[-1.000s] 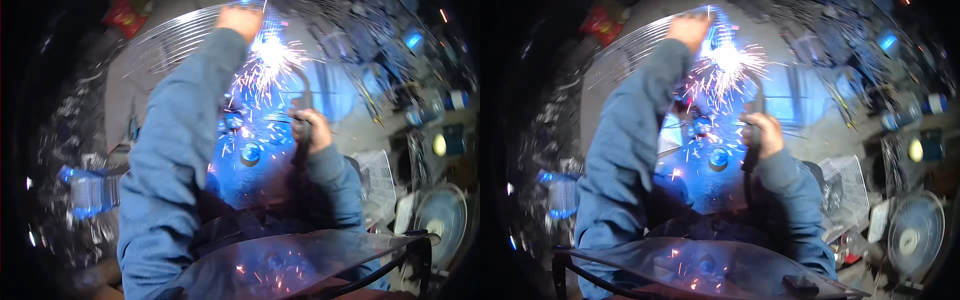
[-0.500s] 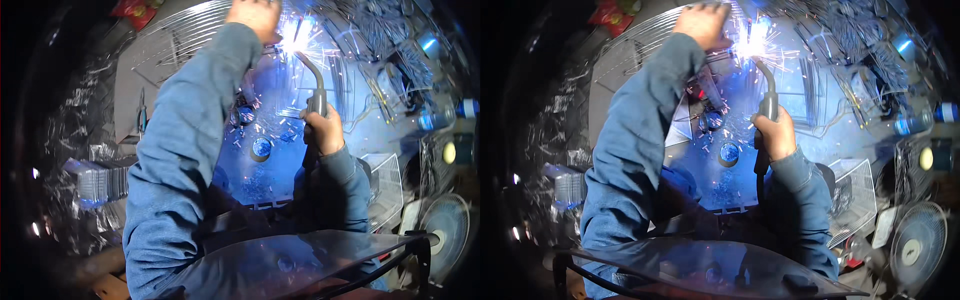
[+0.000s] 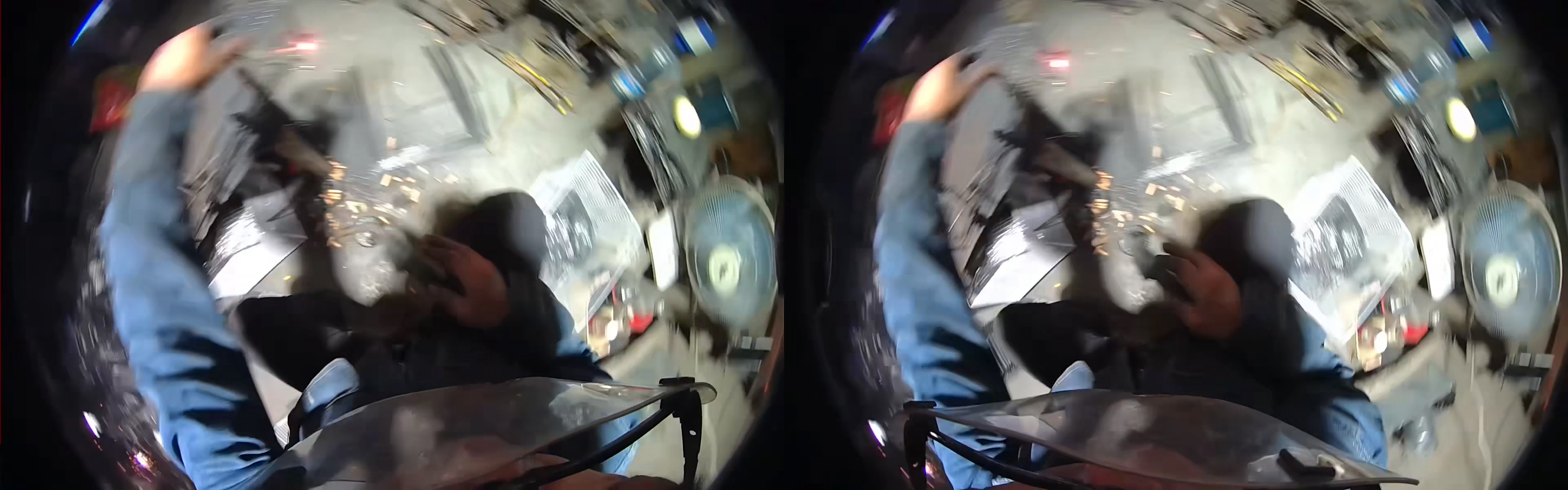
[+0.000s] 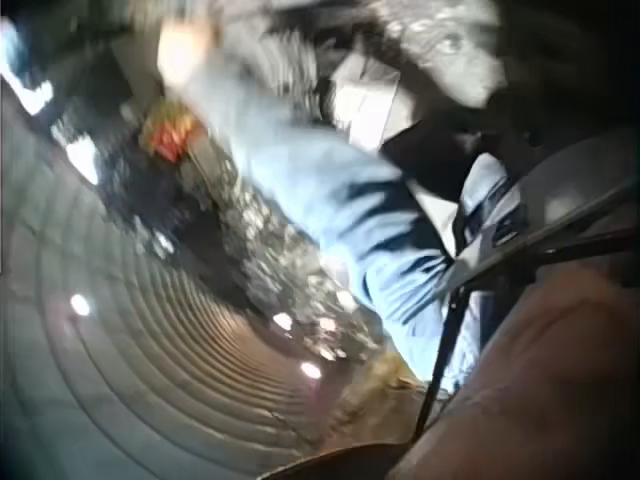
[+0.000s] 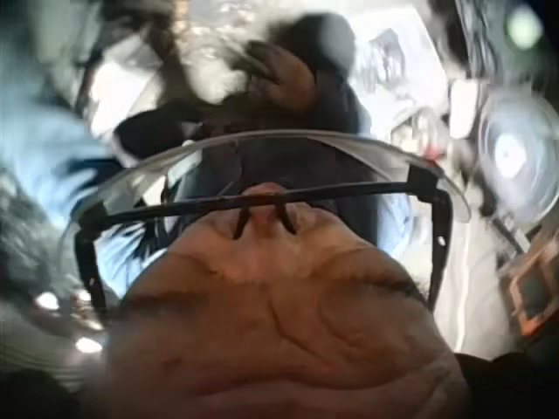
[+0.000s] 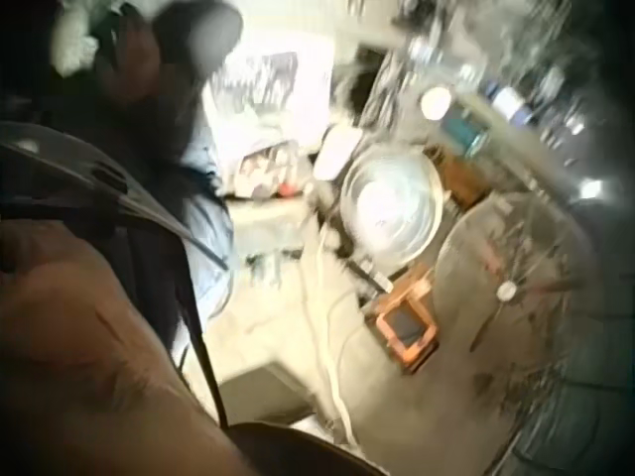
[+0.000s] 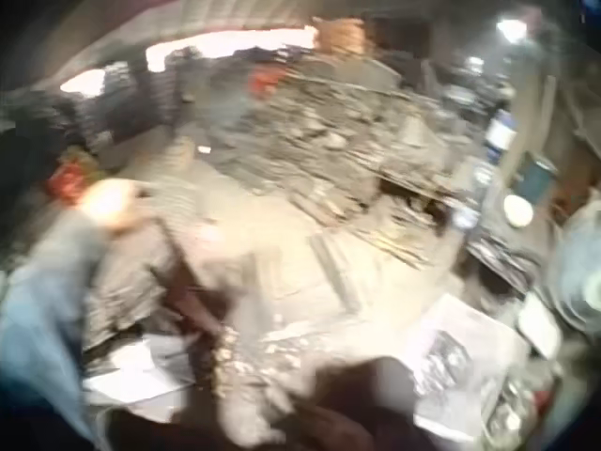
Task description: Welding pieces of wire mesh together to construct a metal cage structure.
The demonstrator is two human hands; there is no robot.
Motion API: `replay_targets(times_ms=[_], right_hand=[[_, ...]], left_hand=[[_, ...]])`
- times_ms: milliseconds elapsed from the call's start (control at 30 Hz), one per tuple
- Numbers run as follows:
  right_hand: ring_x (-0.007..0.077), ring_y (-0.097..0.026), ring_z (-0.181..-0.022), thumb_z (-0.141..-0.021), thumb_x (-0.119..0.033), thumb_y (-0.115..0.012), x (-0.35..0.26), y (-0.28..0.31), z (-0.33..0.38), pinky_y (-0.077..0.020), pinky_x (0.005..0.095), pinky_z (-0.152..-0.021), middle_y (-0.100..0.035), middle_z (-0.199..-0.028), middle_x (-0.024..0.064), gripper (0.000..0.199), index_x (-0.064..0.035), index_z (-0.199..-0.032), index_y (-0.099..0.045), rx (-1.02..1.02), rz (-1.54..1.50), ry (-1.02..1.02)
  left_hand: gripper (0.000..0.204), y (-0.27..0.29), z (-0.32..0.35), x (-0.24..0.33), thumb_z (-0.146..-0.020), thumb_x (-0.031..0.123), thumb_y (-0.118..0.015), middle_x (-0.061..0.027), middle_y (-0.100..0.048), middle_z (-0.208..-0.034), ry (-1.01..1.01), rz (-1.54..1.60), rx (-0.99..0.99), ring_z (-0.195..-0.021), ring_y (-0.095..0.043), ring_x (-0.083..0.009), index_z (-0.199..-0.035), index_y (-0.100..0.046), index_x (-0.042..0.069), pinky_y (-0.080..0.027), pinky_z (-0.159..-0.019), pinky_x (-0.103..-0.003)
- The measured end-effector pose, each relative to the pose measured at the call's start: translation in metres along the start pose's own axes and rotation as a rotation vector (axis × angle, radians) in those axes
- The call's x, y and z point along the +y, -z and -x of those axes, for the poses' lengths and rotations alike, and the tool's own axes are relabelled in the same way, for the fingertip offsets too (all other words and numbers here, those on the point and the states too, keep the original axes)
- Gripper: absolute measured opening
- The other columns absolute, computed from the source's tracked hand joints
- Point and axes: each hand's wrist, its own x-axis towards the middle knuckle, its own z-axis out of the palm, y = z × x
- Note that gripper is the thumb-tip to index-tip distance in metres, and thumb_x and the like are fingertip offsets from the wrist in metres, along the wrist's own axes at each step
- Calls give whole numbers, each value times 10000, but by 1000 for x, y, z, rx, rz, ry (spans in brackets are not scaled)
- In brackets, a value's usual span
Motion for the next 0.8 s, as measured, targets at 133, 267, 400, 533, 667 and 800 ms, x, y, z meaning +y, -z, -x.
replay_targets(times_ms=[133, 267, 400, 533, 667, 800], right_hand=[[143, -585, -711, -872, -65, -490, 57, 74, 77, -484, 286, -673, -636, -812, 111, 164, 53, -910, -596, 673, -527, -382], [308, -587, -995, -714, -405, -715, 267, 107, 196, -445, 355, -871, -609, -1069, 216, 649, 71, -1118, -538, 712, 483, -1234], [416, -431, -1199, -622, -625, -688, 284, 65, 190, -354, 376, -1010, -412, -1278, 334, 1073, 73, -1339, -302, 300, 254, -1566], [409, -477, -1129, -656, -432, -723, 301, 28, 187, -416, 428, -949, -419, -1261, 285, 796, 34, -1215, -403, 261, 553, -1531], [402, -421, -1176, -692, -260, -659, 310, 34, 219, -363, 444, -993, -452, -1218, 274, 622, -25, -1223, -435, 139, 552, -1512], [412, -327, -1259, -648, -505, -712, 284, 24, 204, -307, 461, -1039, -379, -1302, 275, 870, -50, -1311, -380, 112, 583, -1511]], left_hand=[[418, 26, 81, -144, -886, 315, -575, -155, -620, -1099, -65, 197, -28, -1066, -557, -201, -1143, -585, -14, -391, -930, -288], [471, 15, 92, -119, -897, 356, -569, -113, -624, -1074, 15, 314, -164, -1007, -547, -148, -1156, -564, -37, -402, -903, -269], [463, 7, 121, -97, -894, 351, -577, -85, -616, -1082, 32, 327, -137, -1003, -540, -131, -1172, -564, -18, -402, -901, -260], [470, 16, 113, -72, -877, 341, -605, -100, -615, -1107, 65, 300, -110, -1029, -541, -146, -1179, -560, -16, -395, -918, -266], [474, 9, 107, -49, -868, 339, -615, -125, -610, -1131, 58, 250, -84, -1045, -547, -167, -1179, -561, -14, -397, -925, -281], [473, 14, 116, -52, -865, 341, -616, -134, -609, -1134, 69, 246, -61, -1052, -553, -181, -1177, -563, -11, -402, -922, -287]])
